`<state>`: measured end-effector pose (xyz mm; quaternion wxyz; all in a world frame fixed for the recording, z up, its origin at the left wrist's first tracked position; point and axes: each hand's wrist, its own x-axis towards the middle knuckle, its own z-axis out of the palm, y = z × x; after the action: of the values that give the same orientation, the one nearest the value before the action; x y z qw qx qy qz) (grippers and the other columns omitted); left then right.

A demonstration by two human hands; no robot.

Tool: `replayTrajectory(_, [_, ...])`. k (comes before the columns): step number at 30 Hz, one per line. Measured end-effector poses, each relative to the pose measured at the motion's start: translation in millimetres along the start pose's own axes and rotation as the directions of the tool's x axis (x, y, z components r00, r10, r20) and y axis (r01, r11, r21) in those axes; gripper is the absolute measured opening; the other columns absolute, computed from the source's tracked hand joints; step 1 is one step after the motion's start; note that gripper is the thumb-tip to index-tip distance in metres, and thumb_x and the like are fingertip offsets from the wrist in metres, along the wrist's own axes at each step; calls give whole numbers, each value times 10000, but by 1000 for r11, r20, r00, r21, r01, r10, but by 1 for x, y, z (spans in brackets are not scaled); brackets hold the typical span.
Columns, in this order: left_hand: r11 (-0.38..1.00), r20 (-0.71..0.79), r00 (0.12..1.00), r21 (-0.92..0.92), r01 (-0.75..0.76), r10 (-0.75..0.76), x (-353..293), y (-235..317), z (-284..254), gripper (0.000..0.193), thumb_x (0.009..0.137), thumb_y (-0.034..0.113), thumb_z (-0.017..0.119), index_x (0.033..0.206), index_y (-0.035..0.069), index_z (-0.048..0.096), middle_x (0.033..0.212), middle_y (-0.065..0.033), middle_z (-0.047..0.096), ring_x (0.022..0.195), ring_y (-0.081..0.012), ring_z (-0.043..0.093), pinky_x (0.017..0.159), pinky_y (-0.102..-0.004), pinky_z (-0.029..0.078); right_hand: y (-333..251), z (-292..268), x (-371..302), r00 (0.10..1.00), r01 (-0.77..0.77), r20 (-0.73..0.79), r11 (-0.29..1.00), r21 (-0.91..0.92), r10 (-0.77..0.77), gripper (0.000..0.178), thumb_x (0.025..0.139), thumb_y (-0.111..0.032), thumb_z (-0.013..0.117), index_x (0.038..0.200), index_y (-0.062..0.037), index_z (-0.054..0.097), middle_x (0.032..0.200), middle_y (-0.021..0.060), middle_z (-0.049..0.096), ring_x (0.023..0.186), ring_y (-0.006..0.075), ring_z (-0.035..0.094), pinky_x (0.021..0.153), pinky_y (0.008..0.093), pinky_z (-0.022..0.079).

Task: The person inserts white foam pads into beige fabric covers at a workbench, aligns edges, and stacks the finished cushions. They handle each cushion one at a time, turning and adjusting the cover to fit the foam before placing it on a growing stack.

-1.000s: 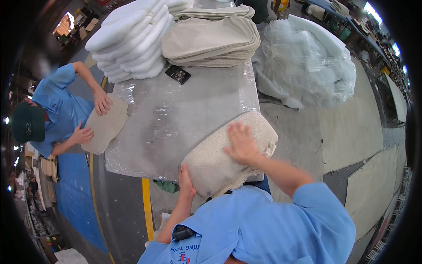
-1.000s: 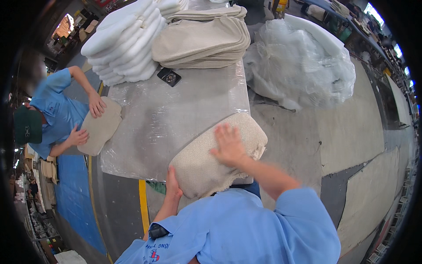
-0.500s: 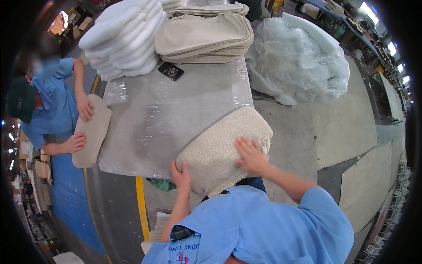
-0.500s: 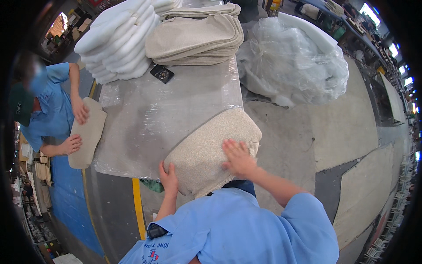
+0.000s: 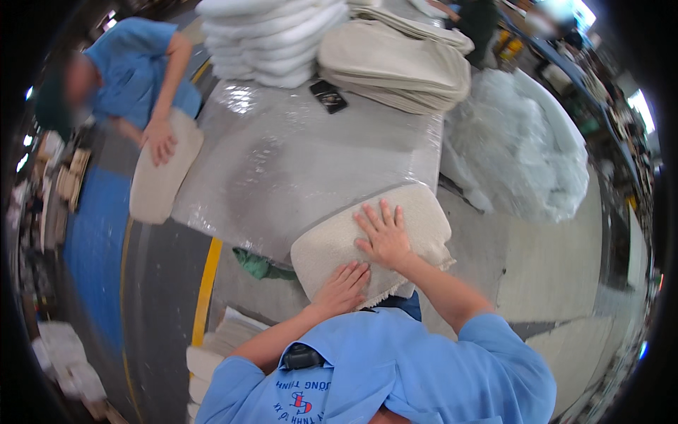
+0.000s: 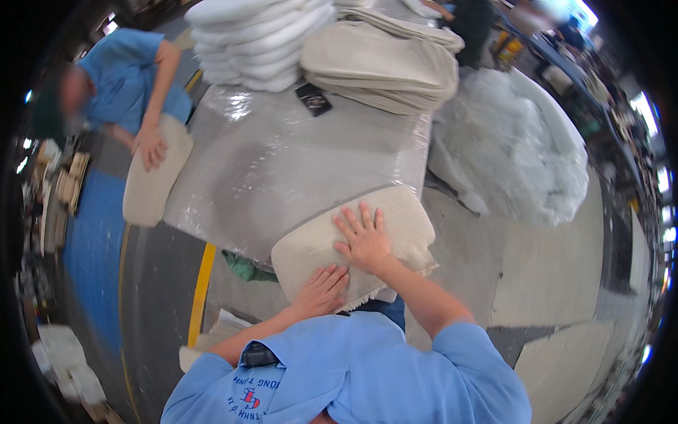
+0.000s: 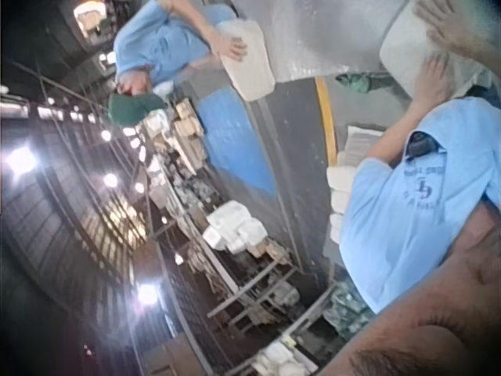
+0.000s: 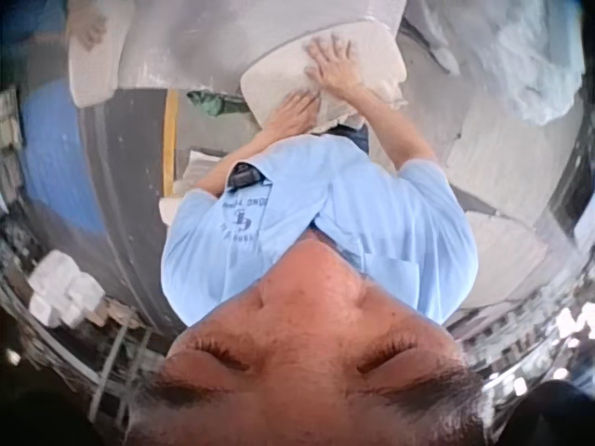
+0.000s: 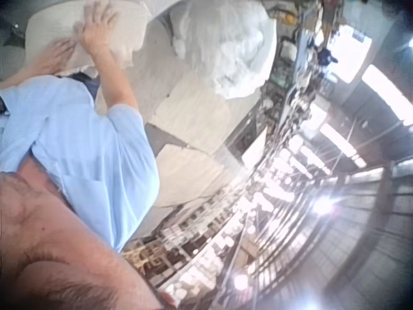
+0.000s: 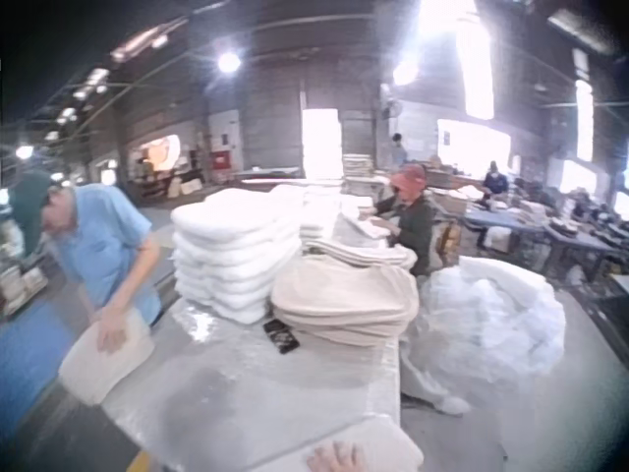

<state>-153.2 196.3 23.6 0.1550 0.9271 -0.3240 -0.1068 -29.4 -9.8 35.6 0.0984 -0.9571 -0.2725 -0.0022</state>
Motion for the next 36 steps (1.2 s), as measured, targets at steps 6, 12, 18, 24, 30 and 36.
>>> replayTrajectory(6, [806,-336,753,-34,591,-566,-55,3,-3,742,997,409,652,1628,83,437,1723,-107,373,1566,-369,371,1255,-573,293,3,-15,-9,837,507,169,854,119,-521,619,1032,-499,584,1608,-290,502,1714,24,404,1617,411,242,1259,722,147])
replayTrajectory(12, [471,-403,304,-427,772,-863,0,22,-7,801,987,497,647,1632,88,405,1591,-260,484,1098,-464,662,988,-550,538,48,-25,-37,617,701,348,694,164,-705,657,988,-423,655,1599,-221,519,1698,50,434,1610,391,283,1281,672,164])
replayTrajectory(18, [2,-154,-260,-863,505,-953,-27,52,46,802,995,579,642,1583,62,469,1348,-256,678,1133,-432,696,959,-517,561,141,-24,-37,827,560,168,810,-175,-536,668,1037,-429,631,1627,-152,483,1708,143,412,1593,367,334,1280,578,238])
replayTrajectory(24, [-57,71,-159,-994,-94,-985,-16,85,58,681,931,494,789,1380,-1,656,1244,-201,747,1100,-299,729,992,-395,552,198,-28,11,916,-389,341,676,626,211,808,1046,-537,639,1627,-22,417,1615,230,480,1444,375,502,1138,445,467])
replayTrajectory(30, [-41,25,44,-912,-408,-999,-65,182,134,688,896,520,831,1370,56,646,1244,-97,715,1086,-212,677,957,-405,535,131,-55,-2,799,-549,599,339,764,-55,765,978,-400,747,1559,11,466,1501,191,578,1338,359,595,1097,475,507])
replayTrajectory(36, [-519,393,340,-685,-512,-854,-107,232,144,861,907,582,811,1557,150,450,1505,-111,575,1341,-305,570,1091,-575,452,7,-50,-53,682,-462,575,342,818,-452,758,865,-224,789,1535,-23,497,1410,154,641,1252,321,653,1050,457,552])
